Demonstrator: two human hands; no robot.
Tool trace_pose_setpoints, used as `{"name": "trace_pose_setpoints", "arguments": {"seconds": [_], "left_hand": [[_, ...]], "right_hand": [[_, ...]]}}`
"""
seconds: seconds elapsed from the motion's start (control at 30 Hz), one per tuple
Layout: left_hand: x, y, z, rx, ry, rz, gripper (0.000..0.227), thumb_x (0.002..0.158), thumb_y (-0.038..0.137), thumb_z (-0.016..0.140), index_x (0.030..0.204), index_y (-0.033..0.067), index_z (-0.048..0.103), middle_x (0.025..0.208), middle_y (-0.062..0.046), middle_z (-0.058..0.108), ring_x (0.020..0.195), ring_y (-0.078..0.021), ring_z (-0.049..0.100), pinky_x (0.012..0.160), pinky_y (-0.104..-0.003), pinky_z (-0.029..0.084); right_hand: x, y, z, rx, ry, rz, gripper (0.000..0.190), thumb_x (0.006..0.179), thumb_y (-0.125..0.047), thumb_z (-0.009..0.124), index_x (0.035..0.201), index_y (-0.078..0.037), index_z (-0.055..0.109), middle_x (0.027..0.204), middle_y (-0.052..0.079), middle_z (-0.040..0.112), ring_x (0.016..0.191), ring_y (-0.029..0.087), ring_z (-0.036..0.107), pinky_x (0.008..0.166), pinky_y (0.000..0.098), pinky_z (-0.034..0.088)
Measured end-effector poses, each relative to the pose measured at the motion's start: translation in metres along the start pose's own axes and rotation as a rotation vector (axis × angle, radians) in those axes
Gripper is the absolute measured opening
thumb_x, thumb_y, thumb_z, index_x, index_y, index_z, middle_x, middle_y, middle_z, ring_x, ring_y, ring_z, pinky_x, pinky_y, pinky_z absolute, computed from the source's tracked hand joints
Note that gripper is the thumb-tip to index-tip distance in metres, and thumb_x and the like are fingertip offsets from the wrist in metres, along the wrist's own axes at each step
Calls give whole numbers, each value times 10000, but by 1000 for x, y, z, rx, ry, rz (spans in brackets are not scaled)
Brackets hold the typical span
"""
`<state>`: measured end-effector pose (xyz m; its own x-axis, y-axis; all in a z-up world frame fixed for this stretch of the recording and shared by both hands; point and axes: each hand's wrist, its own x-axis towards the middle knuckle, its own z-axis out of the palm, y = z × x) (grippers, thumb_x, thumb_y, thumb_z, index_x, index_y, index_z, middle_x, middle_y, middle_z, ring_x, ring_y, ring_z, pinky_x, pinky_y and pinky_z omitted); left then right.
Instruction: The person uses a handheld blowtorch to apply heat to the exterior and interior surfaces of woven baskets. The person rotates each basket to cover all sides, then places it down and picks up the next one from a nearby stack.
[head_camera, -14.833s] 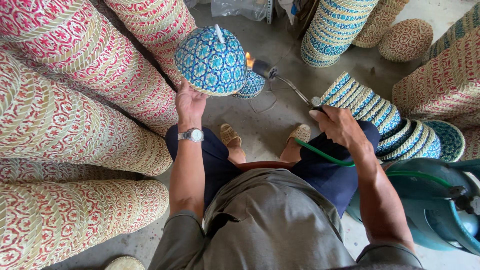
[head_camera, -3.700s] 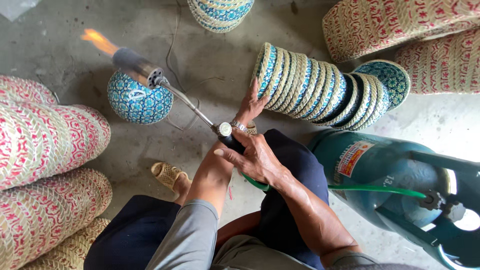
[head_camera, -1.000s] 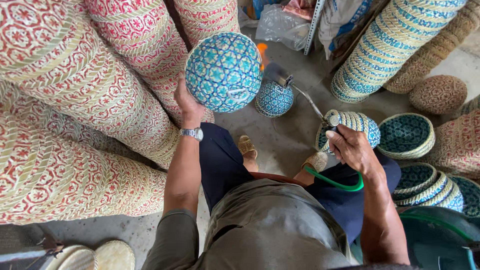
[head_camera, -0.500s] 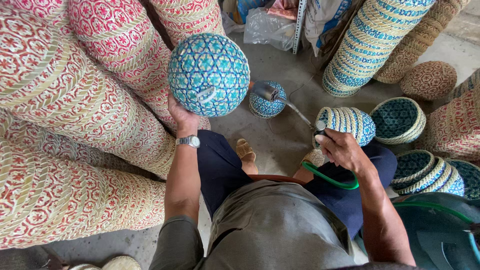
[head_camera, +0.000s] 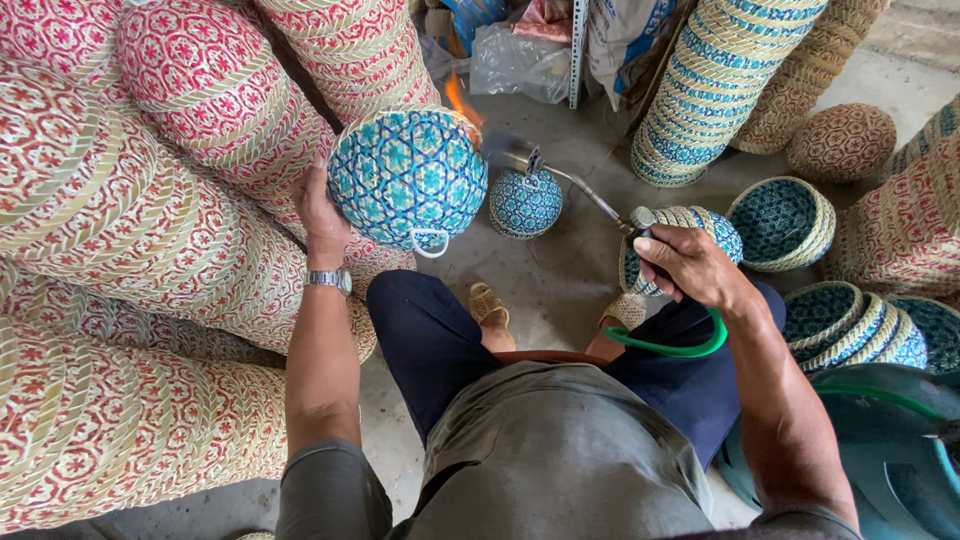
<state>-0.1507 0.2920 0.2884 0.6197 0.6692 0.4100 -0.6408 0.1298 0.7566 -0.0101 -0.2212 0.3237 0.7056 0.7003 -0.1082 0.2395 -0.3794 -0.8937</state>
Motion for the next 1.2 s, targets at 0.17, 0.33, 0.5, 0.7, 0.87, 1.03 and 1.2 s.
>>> {"name": "trace_pose_setpoints", "arguments": {"seconds": [0.17, 0.33, 0.5, 0.7, 0.87, 1.03, 1.2], "left_hand": [[7, 11, 3, 201, -123, 103, 388, 1061, 266, 672, 723, 139, 530, 731, 80, 477, 702, -58, 412, 685, -290, 348], [6, 13, 5, 491, -145, 209, 390, 1056, 267, 631, 699, 131, 555, 664, 91, 397, 657, -61, 297, 638, -312, 230], [6, 1, 17, 590, -183, 226, 504, 1081, 345, 617, 638, 173, 450, 604, 94, 342, 586, -62, 268, 590, -302, 199], [-7, -20, 24, 708, -144, 205, 483, 1090, 343, 610, 661, 158, 488, 618, 99, 371, 592, -57, 271, 562, -306, 201], [-10, -29, 29, 539, -2, 125, 421, 1106, 297, 638, 736, 103, 582, 687, 64, 468, 640, -48, 356, 602, -279, 274], [-14, -31, 19, 49, 202, -140, 300, 1029, 268, 617, 1061, -10, 725, 1030, -92, 748, 864, -171, 741, 768, -349, 611], [-15, -38, 19, -418, 245, -359, 477, 1063, 362, 437, 1328, 6, 612, 1315, -153, 684, 1179, -315, 678, 1052, -501, 537]], "right_hand": [[7, 0, -1, -35, 1, 67, 423, 1038, -308, 539, 751, -4, 606, 518, 49, 529, 392, 140, 483, 391, 322, 400], [6, -2, -5, 72, -41, 24, 425, 1056, -317, 528, 761, -19, 599, 543, 14, 518, 425, 115, 473, 406, 300, 398], [8, -19, -4, -68, -5, 48, 434, 1032, -334, 546, 737, -22, 611, 513, 39, 523, 413, 142, 499, 405, 319, 417], [2, -31, 7, -142, 6, -62, 442, 1033, -364, 560, 741, -34, 605, 524, 28, 535, 443, 115, 506, 428, 315, 428], [-1, -23, 5, -170, -46, -11, 484, 1045, -386, 550, 721, -31, 606, 514, 40, 542, 445, 130, 508, 434, 318, 422], [-4, 10, 17, -76, -5, 82, 458, 1040, -367, 527, 733, -39, 616, 531, 28, 546, 433, 125, 532, 415, 307, 455], [-4, 32, 27, -55, -47, 91, 481, 1043, -357, 533, 718, -11, 608, 520, 47, 557, 413, 138, 527, 404, 318, 439]]}}
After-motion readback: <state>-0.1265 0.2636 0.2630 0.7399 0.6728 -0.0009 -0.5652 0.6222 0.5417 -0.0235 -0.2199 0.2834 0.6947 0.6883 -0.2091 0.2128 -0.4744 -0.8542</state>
